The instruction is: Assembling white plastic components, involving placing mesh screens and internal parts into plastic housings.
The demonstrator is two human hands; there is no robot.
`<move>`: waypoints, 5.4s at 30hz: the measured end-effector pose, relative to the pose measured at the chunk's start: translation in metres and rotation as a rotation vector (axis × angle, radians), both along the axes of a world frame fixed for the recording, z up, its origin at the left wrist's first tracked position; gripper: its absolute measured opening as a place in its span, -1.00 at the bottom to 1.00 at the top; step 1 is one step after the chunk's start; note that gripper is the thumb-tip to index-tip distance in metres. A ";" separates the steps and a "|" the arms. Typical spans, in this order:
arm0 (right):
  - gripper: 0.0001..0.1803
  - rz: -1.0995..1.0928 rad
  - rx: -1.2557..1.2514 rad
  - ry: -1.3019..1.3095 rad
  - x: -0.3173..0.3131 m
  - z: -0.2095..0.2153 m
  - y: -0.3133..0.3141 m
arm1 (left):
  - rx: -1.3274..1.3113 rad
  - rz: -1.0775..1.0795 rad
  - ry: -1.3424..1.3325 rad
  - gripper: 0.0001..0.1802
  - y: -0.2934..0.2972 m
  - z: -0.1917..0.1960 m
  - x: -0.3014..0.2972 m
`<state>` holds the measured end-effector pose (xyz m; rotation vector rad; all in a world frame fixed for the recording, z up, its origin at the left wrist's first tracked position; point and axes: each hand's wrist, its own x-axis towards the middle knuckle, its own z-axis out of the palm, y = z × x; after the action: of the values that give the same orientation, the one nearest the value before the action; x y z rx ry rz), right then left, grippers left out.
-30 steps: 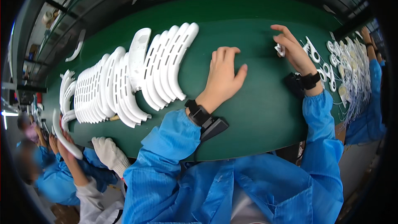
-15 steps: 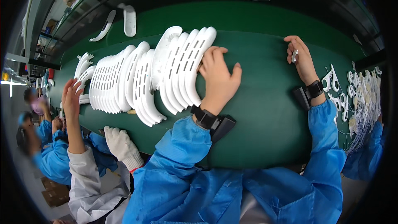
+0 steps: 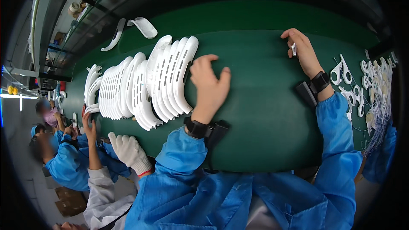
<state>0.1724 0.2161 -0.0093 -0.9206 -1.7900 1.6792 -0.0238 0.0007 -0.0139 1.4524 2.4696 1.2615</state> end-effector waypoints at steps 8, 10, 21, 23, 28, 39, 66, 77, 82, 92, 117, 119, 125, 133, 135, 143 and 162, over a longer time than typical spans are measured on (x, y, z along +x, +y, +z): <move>-0.76 0.195 -0.016 0.054 -0.001 0.012 -0.010 | 0.117 -0.363 -0.331 -0.61 0.037 -0.003 0.047; -0.87 0.206 -0.011 -0.006 -0.001 0.012 -0.010 | 0.064 -0.349 -0.358 -0.63 0.033 -0.002 0.043; -0.85 0.224 0.155 -0.240 -0.113 0.065 0.005 | 0.174 -0.398 -0.237 -0.79 0.032 -0.006 0.044; -0.79 0.372 0.262 -0.226 -0.156 0.064 0.012 | 0.150 -0.398 -0.196 -0.82 0.035 -0.007 0.046; -0.46 0.492 0.536 -0.445 -0.272 0.044 0.001 | 0.088 -0.452 -0.179 -0.80 0.029 0.002 0.046; -0.64 0.475 0.544 -0.704 -0.328 0.028 -0.007 | 0.112 -0.497 -0.164 -0.74 0.031 -0.002 0.045; -0.72 0.406 0.661 -0.463 0.039 0.061 -0.021 | 0.445 -0.521 0.319 -0.68 0.035 0.048 0.065; -0.61 0.047 0.174 -0.330 0.046 0.029 -0.041 | -0.053 -0.409 0.676 -0.66 0.050 0.034 0.057; -0.78 0.168 0.131 -0.172 0.034 0.030 -0.052 | -0.215 -0.468 0.614 -0.54 0.058 0.033 0.043; -0.82 0.287 0.230 -0.189 0.019 0.036 -0.062 | 0.077 -0.625 -0.082 -0.62 0.059 0.031 0.016; -0.64 0.331 0.734 -0.261 0.014 0.026 -0.065 | -0.210 -0.739 0.223 -0.83 0.052 0.035 0.026; -0.59 0.341 0.786 -0.225 0.007 0.023 -0.061 | -0.223 -0.725 0.220 -0.83 0.050 0.038 0.023; -0.55 0.432 0.598 -0.284 0.003 0.034 -0.062 | -0.217 -0.713 0.309 -0.83 0.047 0.036 0.023; -0.60 0.426 0.645 -0.386 -0.002 0.023 -0.058 | -0.541 -0.581 0.388 -0.62 0.055 0.053 0.029; -0.66 0.399 0.661 -0.424 0.003 0.029 -0.053 | -0.544 -0.614 0.407 -0.61 0.057 0.058 0.029; -0.63 0.443 0.787 -0.519 -0.014 0.039 -0.043 | -0.596 -0.723 0.451 -0.60 0.061 0.062 0.020; -0.58 -0.032 0.274 -0.485 0.048 0.045 0.064 | 0.029 -0.797 -0.646 -0.84 0.034 0.007 0.025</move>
<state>0.2206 0.2805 0.0354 -1.2971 -2.2301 1.2121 0.0007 0.0351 -0.0068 1.4710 1.2748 1.2761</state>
